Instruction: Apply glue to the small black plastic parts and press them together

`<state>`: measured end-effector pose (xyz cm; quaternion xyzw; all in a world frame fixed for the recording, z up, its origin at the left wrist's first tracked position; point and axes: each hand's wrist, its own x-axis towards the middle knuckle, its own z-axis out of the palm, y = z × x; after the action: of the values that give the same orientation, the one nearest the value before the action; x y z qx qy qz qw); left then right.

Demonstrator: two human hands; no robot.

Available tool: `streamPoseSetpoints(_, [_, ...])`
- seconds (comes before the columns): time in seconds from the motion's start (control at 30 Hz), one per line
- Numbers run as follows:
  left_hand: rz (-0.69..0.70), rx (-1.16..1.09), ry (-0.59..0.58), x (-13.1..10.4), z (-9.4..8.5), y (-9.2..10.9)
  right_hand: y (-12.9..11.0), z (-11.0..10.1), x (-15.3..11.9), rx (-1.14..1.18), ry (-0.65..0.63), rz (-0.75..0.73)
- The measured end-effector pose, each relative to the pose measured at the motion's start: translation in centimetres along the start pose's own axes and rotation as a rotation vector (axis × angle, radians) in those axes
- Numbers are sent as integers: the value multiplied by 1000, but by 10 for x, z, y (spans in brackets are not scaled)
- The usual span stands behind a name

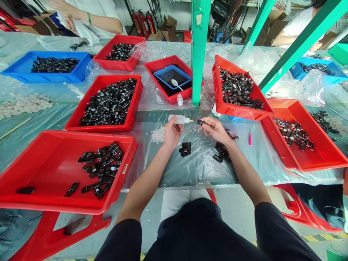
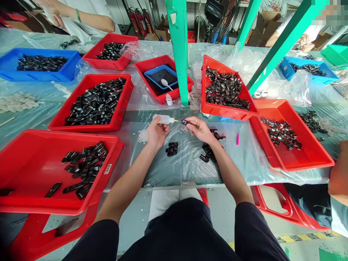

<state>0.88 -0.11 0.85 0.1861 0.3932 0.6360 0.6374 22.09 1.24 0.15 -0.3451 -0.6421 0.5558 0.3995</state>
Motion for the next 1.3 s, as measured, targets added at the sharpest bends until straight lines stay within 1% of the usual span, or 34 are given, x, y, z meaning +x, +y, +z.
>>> streamPoseSetpoints(0.3, [24,39,-16,-2,2,1,1,1,-1,5,3,-3])
streamPoseSetpoints(0.53, [120,103,-66,1,-4,-6,0,1,-1,-29,-9,-9])
streamPoseSetpoints(0.67, [164,138,-98,0,-5,-7,-3,1,-3,-41,-14,-26])
streamPoseSetpoints(1.0, [187,137,-127,-1,-3,-8,4,1,-1,23,7,-66])
streamPoseSetpoints(1.13, [177,148,-127,0,-3,-8,2,1,-2,28,9,-65])
streamPoseSetpoints(1.3, [184,175,-157,0,-4,-8,-4,-1,-4,14,12,-35])
